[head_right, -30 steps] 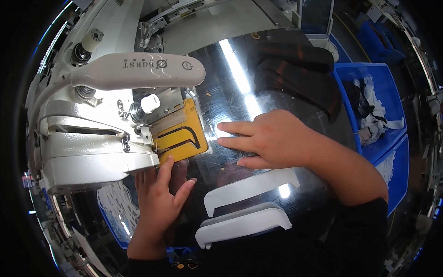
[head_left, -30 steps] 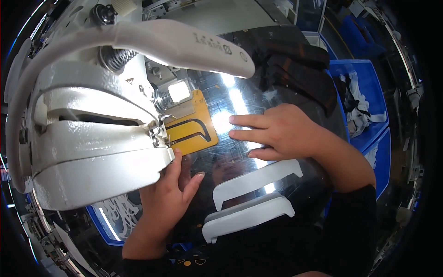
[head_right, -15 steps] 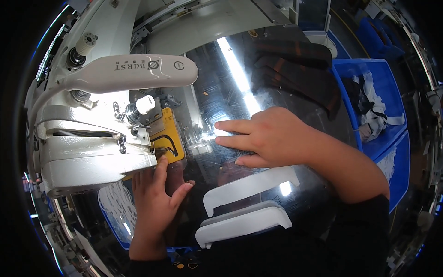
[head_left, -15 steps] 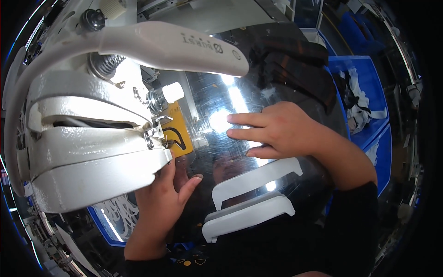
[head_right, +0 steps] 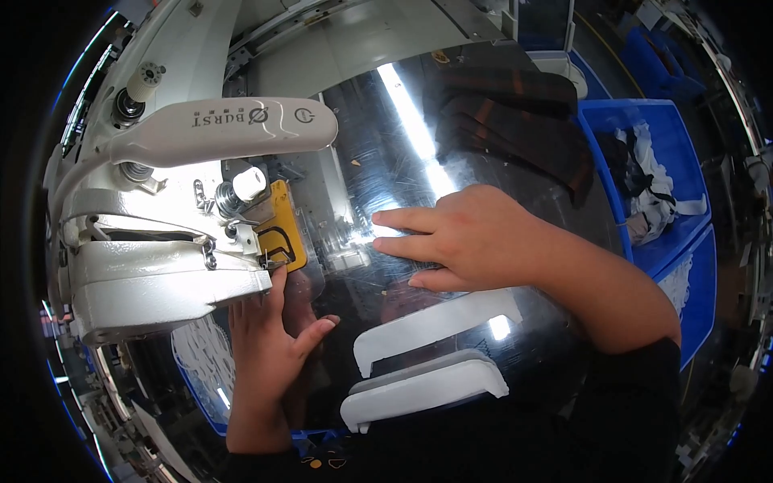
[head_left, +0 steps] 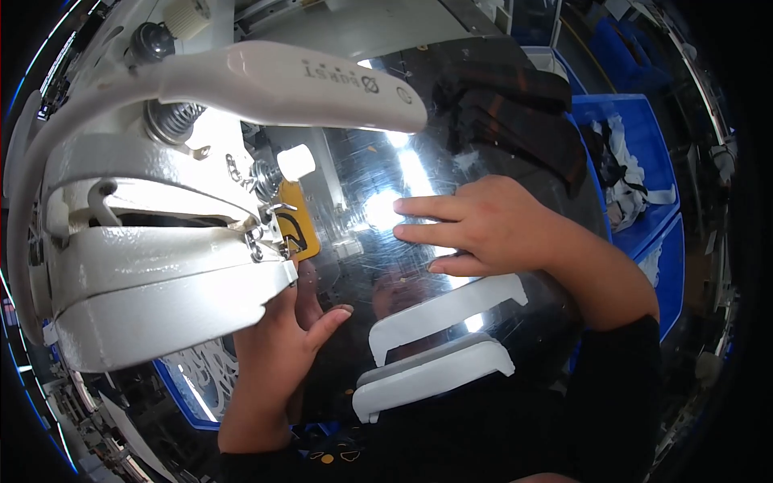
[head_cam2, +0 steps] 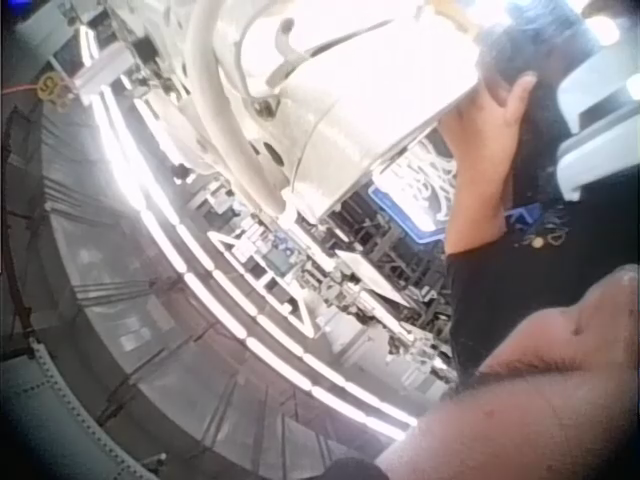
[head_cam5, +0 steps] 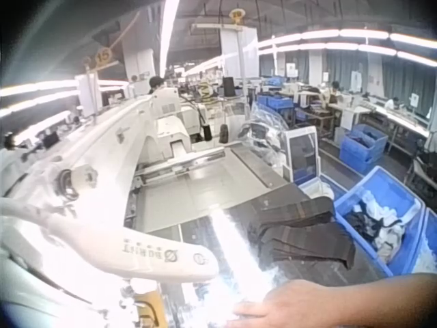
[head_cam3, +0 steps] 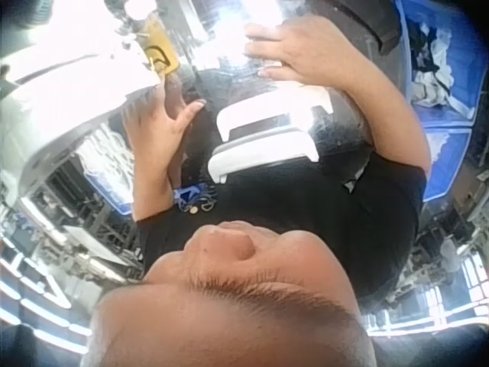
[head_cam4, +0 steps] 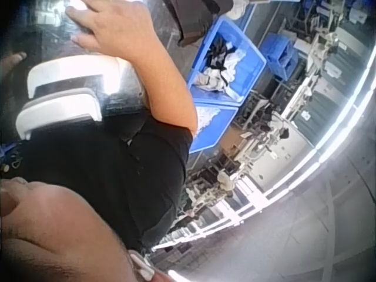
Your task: Operating an industrial sewing machine to assemble leather and fabric components using templates.
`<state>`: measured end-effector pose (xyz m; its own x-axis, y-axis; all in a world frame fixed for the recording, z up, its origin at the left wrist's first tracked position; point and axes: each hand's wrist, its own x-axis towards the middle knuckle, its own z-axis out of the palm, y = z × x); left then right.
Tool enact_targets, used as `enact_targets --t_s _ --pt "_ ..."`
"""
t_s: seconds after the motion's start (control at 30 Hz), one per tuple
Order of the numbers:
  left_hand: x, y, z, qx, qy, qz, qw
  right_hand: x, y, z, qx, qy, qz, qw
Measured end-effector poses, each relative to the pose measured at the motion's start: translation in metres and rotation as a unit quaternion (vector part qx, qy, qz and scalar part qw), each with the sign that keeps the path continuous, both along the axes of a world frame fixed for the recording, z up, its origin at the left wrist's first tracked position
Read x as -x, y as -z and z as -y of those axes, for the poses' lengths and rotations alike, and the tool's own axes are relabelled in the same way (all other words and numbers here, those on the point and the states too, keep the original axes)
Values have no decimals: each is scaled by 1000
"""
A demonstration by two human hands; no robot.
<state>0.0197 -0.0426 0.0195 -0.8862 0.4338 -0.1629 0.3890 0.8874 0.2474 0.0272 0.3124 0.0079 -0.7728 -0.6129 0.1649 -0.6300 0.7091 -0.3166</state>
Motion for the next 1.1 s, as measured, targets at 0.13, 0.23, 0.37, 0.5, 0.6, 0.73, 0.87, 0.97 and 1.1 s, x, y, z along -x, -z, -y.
enact_targets --t_s 0.13,0.23,0.37,0.5,0.6,0.73,0.87,0.97,1.1 --pt "0 1 0 -4 1 3 1000 -1 0 0 -7 1 -4 1000" --pt "-2 2 1 -1 -1 -6 1000 0 0 0 -7 0 -3 1000" --pt "-1 1 3 -5 3 -2 1000 0 0 0 -10 1 -4 1000" --pt "-1 3 4 -10 9 -3 1000 0 0 0 -11 1 -5 1000" --pt "-1 2 5 -10 13 0 1000 0 0 1 -8 3 -1 1000" --pt "-3 1 4 3 21 -22 1000 0 0 1 -7 4 -1 1000" --pt "-4 -5 3 12 29 -22 999 0 -1 1 -9 4 3 1000" --pt "-4 -9 2 15 31 -19 999 -1 -1 1 -5 4 3 1000" --pt "-5 -14 0 18 41 -26 999 -1 -3 0 -14 3 25 1000"
